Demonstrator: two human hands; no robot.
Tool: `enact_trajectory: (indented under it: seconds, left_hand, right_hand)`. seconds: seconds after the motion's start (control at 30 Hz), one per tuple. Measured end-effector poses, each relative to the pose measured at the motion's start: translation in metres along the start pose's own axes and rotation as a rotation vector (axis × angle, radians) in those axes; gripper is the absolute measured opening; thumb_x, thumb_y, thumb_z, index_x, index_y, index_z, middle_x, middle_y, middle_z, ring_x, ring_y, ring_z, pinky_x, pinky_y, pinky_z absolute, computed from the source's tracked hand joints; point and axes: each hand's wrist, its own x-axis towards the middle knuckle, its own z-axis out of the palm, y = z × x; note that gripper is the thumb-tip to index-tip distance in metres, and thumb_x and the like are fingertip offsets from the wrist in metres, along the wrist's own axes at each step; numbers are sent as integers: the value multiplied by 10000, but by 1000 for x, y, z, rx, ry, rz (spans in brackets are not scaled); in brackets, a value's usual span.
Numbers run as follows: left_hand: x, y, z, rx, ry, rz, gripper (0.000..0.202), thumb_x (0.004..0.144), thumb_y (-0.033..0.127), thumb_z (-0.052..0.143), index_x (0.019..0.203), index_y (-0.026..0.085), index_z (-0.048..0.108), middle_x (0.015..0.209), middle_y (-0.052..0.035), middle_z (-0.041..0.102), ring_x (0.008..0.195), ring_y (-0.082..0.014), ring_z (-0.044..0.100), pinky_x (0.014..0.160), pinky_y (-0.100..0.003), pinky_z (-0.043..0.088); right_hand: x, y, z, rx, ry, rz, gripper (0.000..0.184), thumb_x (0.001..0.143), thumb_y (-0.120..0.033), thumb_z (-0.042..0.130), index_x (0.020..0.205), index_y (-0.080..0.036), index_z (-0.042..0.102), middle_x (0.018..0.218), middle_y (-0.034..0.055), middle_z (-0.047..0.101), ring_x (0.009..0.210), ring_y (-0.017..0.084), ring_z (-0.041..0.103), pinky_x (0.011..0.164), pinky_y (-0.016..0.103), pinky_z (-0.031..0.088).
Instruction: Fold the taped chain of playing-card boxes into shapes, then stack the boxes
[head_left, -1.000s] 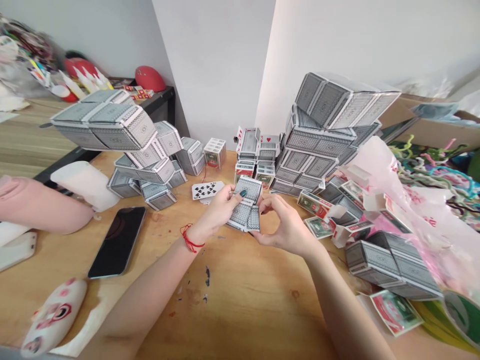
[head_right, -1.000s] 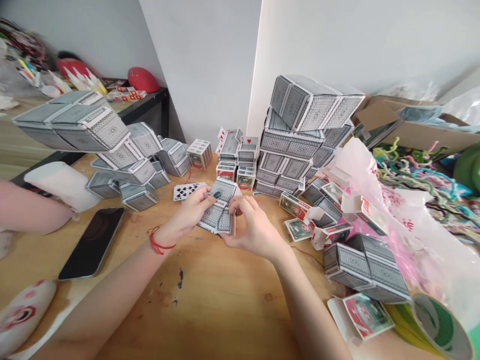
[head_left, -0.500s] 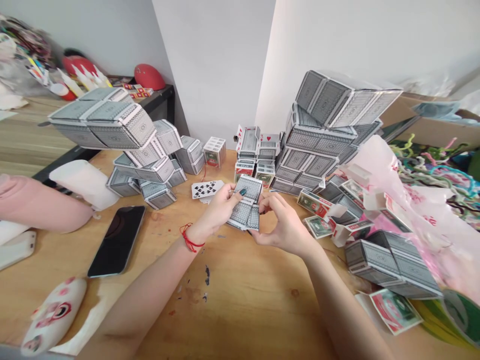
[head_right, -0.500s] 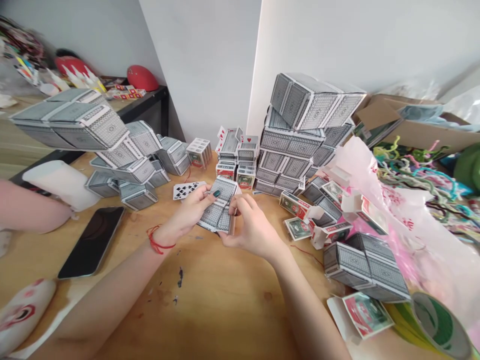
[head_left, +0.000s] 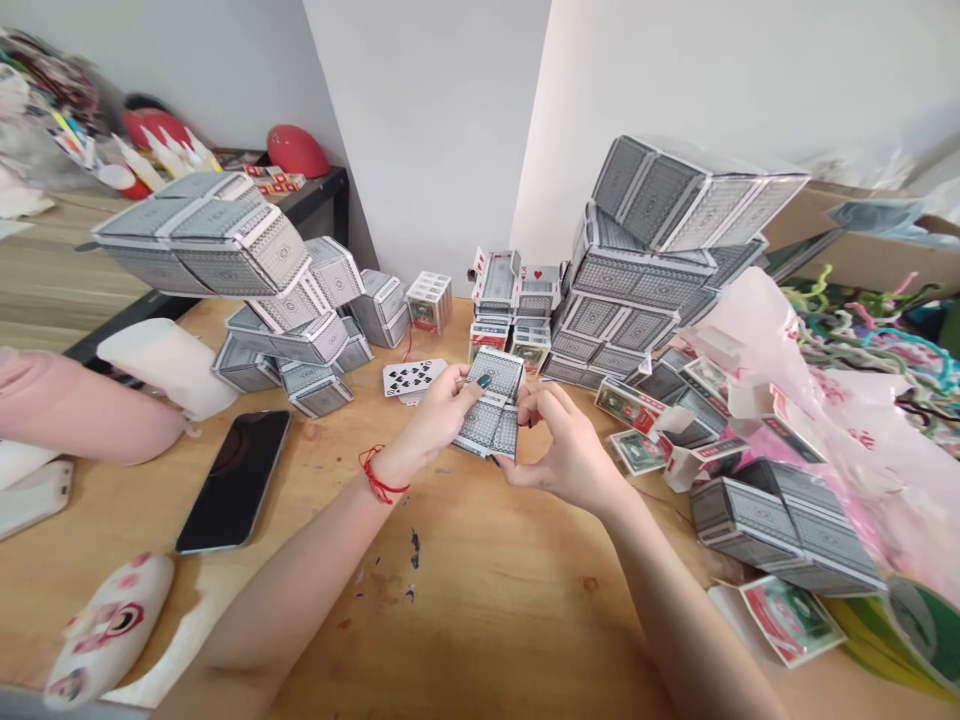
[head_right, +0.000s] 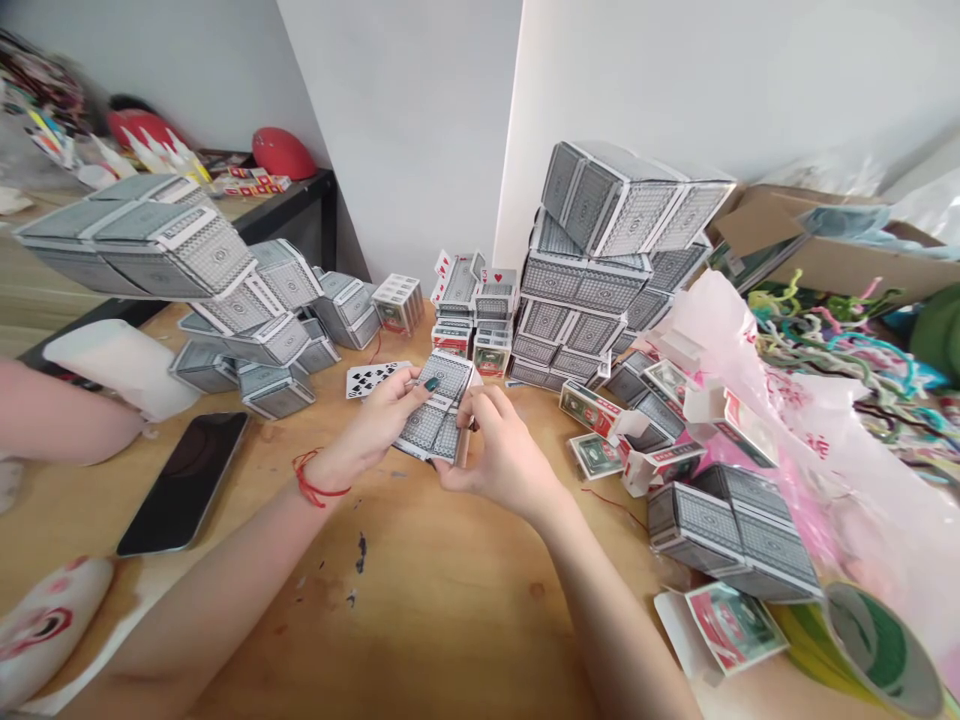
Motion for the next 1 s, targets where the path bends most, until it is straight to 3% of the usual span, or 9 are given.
enact_trajectory:
  seconds: [0.23, 0.43, 0.6, 0.87, 1.0]
  left_hand:
    - [0, 0, 2, -17, 33, 1, 224, 782, 307, 627, 934, 167, 542, 723, 6, 590, 627, -121, 552, 550, -212, 408]
    - [1, 1, 3, -57, 90, -54, 208, 775, 286, 606, 931, 168, 534, 724, 8, 599, 591, -115, 539, 543, -217, 415]
    - [-1, 4, 7, -43, 150, -32, 160, 787, 269, 589, 902, 170, 541, 686, 21, 567, 606, -120, 537, 551, -214, 416]
    - [-5, 3, 12, 38, 183, 10, 40, 830, 213, 532, 846, 181, 514, 651, 42, 487, 567, -100, 450, 521, -197, 349]
    - [-5, 0, 14, 53, 190, 29, 77, 835, 236, 547, 864, 179, 504, 691, 30, 505, 603, -104, 464, 533, -197, 360]
  right_hand:
    - [0, 1, 0, 52, 6, 18, 345, 638, -211, 728, 820, -227, 435, 902, 30, 497, 773, 157, 489, 697, 313, 500]
    - [0, 8, -8, 402, -91, 96, 359, 711, -257, 736, 927, -238, 450, 1039, 42, 510, 810, 141, 565, 727, 327, 553]
    - [-1, 13, -5, 503, -36, 109, 393, 690, -267, 774, 928, -239, 462, 1075, 47, 532, 809, 141, 588, 772, 355, 561]
    - [-1, 16, 9, 528, 22, 98, 356, 656, -250, 808, 861, -234, 516, 990, 38, 520, 743, 131, 553, 700, 332, 571]
    - [0, 16, 15, 582, 46, 120, 401, 622, -296, 832, 890, -243, 538, 959, 26, 515, 710, 129, 553, 675, 325, 570]
